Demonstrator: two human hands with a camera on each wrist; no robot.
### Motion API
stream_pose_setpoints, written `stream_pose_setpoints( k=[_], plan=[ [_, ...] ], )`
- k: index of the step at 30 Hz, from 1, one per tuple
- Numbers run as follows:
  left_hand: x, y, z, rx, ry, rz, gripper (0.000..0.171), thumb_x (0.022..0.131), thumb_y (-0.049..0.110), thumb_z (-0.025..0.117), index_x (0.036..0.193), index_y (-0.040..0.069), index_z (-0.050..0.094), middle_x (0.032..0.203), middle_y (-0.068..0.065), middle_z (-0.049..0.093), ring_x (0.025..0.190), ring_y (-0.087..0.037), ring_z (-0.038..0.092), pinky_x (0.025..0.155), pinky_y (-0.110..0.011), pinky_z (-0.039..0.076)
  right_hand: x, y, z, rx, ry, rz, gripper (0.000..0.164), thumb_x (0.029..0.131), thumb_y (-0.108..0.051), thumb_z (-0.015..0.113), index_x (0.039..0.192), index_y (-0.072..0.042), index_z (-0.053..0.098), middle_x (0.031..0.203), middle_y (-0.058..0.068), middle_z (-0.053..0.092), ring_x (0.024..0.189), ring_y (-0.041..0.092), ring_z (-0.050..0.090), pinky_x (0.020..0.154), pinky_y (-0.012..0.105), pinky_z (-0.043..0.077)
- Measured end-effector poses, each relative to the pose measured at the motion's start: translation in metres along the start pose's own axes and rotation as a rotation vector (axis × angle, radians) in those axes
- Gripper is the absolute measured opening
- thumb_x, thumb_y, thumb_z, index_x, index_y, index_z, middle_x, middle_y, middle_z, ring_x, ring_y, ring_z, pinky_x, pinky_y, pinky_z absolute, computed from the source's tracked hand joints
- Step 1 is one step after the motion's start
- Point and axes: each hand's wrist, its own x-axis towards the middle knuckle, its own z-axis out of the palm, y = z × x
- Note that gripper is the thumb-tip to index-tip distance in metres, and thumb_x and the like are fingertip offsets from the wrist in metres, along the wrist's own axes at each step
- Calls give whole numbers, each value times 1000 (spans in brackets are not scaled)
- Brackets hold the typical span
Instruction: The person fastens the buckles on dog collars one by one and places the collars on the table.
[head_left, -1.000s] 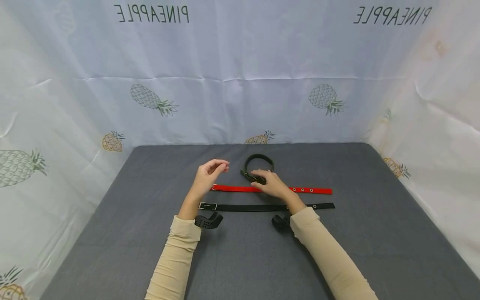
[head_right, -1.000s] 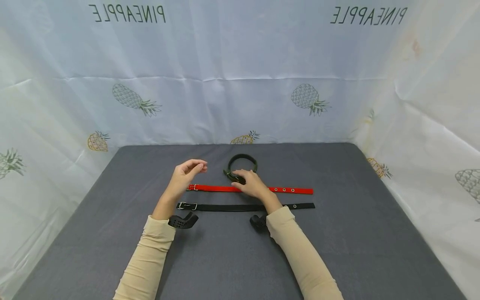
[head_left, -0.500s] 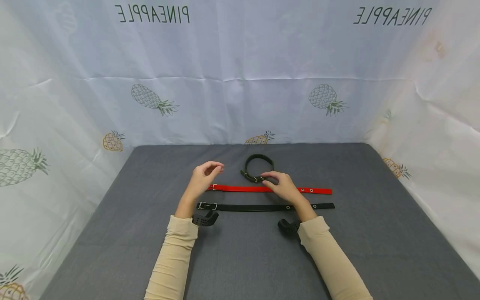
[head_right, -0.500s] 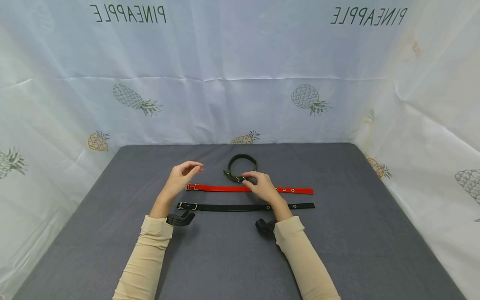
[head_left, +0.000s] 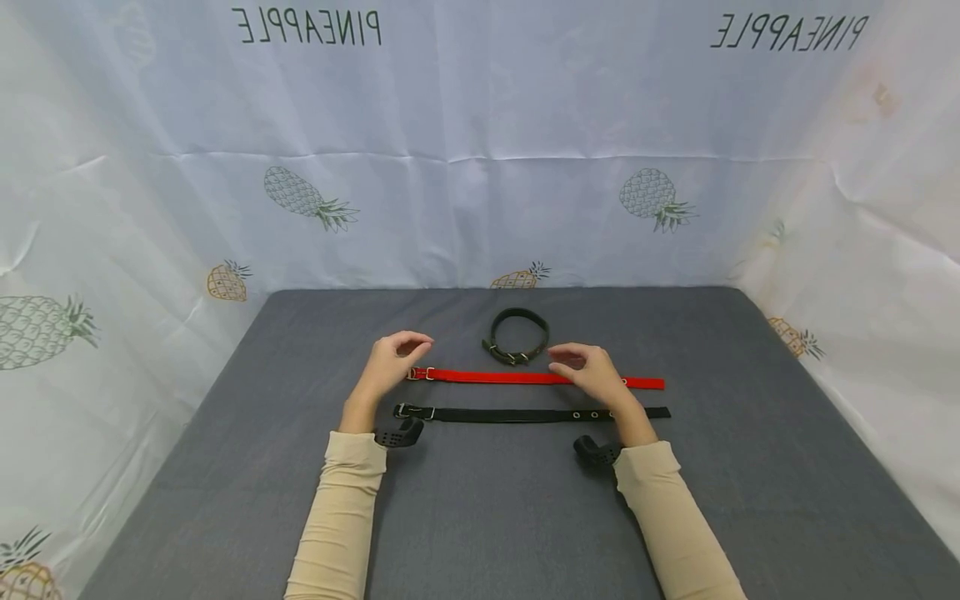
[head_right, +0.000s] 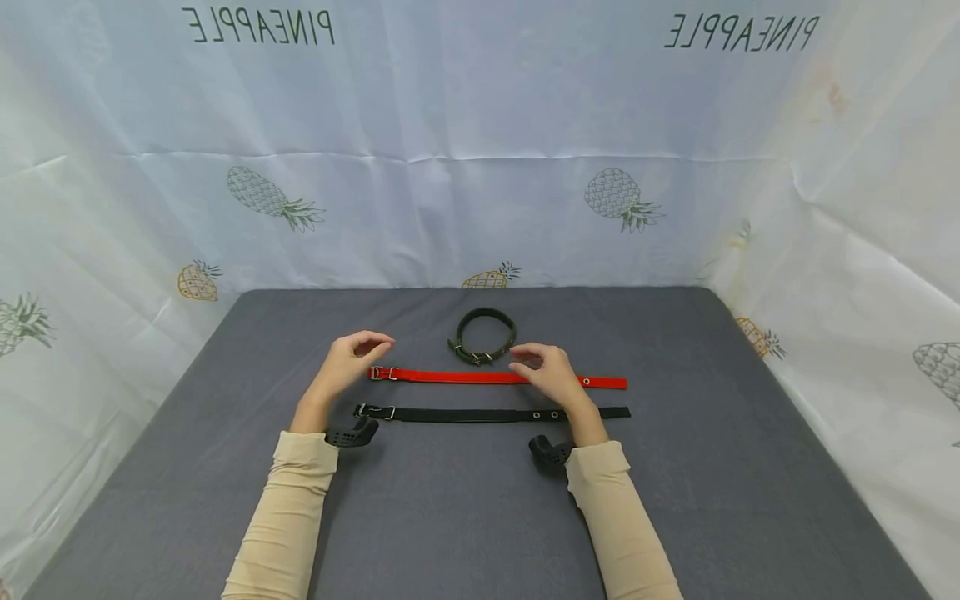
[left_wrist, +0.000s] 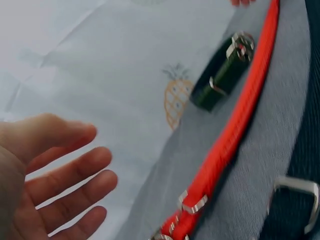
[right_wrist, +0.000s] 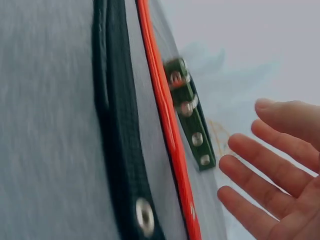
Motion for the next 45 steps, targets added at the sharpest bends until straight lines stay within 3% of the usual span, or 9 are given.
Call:
stream_pose_setpoints(
  k=[4,8,14,16,22,28,37,45],
  plan=[
    [-2,-6,0,73,-55,-2,24,91,11,66,111,-2,69,111,-19,70,101,-33,64,92,-47,52,-4,10,-9,-34,-15,48,34,91,-12,66,122,1,64,123,24,65,110,40,64,92,51,54],
    [-3,-12,-1,108,-129,-9,27,89,9,68,112,-3,68,111,-21,68,102,-35,63,93,-49,51,-7,21,-17,-49,-24,83,34,90,-13,67,121,1,65,121,24,66,108,39,65,91,50,54],
    [-4,-19,-4,127,-187,-61,28,87,10,71,113,-1,69,114,-22,67,102,-35,63,90,-46,53,-13,39,-33,-77,-10,93,32,88,-13,69,116,2,67,115,24,68,99,35,67,81,36,58],
    [-4,-21,-4,130,-189,-76,29,86,11,72,112,0,70,113,-21,67,97,-32,63,86,-41,54,-16,44,-40,-86,-3,109,32,88,-13,70,116,3,67,115,25,68,99,34,67,79,32,57],
    [-3,-29,-2,150,-174,-62,28,82,11,76,107,0,72,98,-19,67,76,-14,50,68,-24,42,-30,60,-64,-137,33,183,33,87,-19,72,114,0,69,117,24,65,100,30,64,83,39,54],
    [-4,-34,-1,173,-151,-56,29,79,9,78,106,0,73,99,-19,67,75,-15,50,67,-24,41,-40,73,-77,-171,51,189,30,82,-16,77,106,1,72,106,21,64,83,7,52,71,24,46],
    [-4,-37,2,218,-115,-69,21,78,9,78,98,1,75,90,-17,68,72,-13,51,65,-24,41,-42,79,-79,-201,71,164,21,80,-12,78,95,2,75,92,16,62,73,3,44,64,22,39],
    [-2,-35,1,197,-141,-97,14,80,10,77,91,3,75,85,-14,69,69,-10,52,64,-22,43,-42,78,-79,-201,68,175,16,82,-11,76,89,3,71,86,15,63,68,3,44,62,22,40]
  ],
)
